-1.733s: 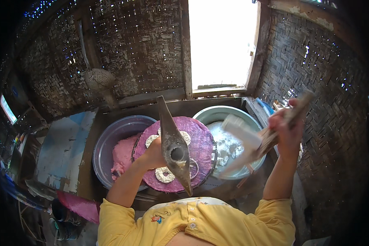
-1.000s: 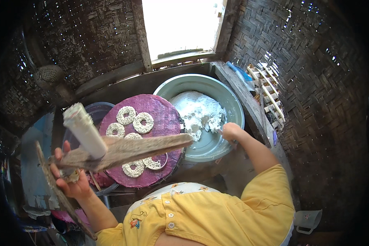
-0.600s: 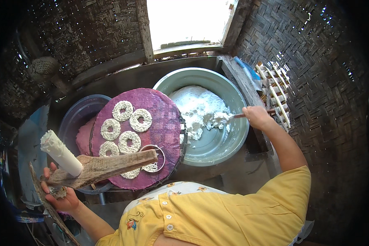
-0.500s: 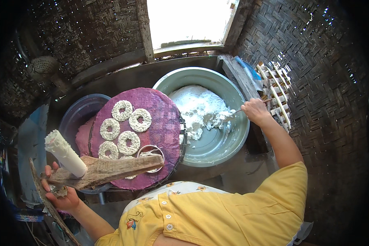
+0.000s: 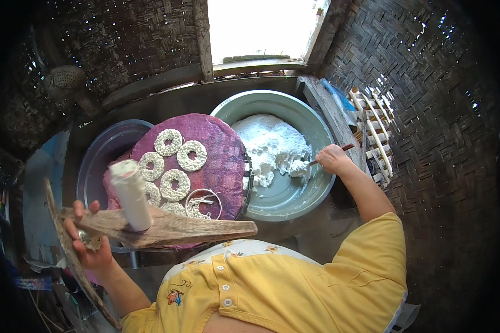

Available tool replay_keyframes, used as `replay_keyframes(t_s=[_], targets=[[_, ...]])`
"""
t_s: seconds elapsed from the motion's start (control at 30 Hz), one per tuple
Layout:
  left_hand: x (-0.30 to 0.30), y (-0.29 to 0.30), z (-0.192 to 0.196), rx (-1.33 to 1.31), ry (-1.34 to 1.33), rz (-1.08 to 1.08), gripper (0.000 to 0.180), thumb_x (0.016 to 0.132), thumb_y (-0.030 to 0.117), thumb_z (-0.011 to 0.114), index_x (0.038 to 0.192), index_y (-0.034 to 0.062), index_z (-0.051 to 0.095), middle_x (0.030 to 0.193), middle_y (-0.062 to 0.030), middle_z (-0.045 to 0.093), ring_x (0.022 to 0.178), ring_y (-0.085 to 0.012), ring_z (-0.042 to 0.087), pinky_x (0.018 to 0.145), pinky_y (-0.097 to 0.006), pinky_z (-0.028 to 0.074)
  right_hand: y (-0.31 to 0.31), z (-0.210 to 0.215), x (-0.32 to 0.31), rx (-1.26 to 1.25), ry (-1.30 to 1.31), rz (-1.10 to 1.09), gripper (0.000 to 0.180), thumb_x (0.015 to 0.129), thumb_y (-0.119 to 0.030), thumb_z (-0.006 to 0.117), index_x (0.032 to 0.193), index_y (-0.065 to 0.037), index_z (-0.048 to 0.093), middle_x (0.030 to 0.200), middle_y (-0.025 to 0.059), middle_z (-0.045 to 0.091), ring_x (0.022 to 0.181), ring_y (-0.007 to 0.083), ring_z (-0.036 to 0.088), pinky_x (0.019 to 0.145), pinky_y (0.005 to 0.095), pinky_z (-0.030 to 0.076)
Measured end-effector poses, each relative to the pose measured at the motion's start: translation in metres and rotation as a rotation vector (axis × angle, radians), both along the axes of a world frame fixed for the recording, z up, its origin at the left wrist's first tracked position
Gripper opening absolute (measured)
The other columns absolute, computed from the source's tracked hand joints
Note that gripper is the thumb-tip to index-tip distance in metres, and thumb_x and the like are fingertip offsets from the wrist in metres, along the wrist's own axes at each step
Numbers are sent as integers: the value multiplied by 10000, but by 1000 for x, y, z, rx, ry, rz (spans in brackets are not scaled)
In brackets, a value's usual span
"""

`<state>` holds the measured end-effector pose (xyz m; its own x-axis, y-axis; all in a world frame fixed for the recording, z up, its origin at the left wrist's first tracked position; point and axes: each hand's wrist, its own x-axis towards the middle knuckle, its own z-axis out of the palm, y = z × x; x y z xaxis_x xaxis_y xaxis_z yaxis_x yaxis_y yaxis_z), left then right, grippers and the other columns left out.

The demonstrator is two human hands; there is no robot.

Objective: The person uses a wooden press to extrude white and pink dough into circular shapes on a purple mat. They repeatedly load the press with dough, press it, and scrape excess dough from the tool, arranging the finished pieces in rows.

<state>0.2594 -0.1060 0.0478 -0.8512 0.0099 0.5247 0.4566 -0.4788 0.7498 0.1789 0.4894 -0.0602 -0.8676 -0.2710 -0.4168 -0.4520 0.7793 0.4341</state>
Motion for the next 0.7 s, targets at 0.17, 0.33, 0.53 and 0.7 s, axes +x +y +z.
replay_keyframes(t_s=[0.17, 0.33, 0.53, 0.7], targets=[[-14, 16, 3, 82, -210, -254, 319, 802, 225, 698, 966, 60, 480, 1170, -172, 378, 1094, -326, 516, 939, -477, 431, -10, 48, 7, -198, -100, -269, 183, 717, -235, 628, 802, -101, 719, 797, 122, 678, 778, 267, 661, 682, 339, 516], [-45, 71, -4, 230, -334, -774, 441, 797, 199, 693, 1069, -44, 445, 1191, -287, 482, 890, -266, 632, 740, -355, 562, 1, 139, 31, -741, -213, -427, 416, 714, -410, 718, 932, -56, 703, 692, 94, 640, 674, 156, 597, 632, 302, 461], [-63, 182, -10, -674, 181, -136, 481, 663, 365, 768, 991, 45, 619, 888, -106, 634, 797, -225, 642, 749, -320, 516, -31, 259, 63, -1068, -237, -305, 388, 780, -313, 703, 1026, -14, 675, 683, 48, 623, 605, 74, 516, 520, 242, 400], [-57, 226, 6, -996, 325, -143, 584, 645, 449, 739, 1062, 57, 620, 1010, -197, 594, 899, -342, 611, 821, -399, 482, -90, 318, 78, -694, 18, 123, 331, 758, -343, 710, 998, -116, 702, 689, 31, 638, 607, 146, 590, 565, 312, 446]])
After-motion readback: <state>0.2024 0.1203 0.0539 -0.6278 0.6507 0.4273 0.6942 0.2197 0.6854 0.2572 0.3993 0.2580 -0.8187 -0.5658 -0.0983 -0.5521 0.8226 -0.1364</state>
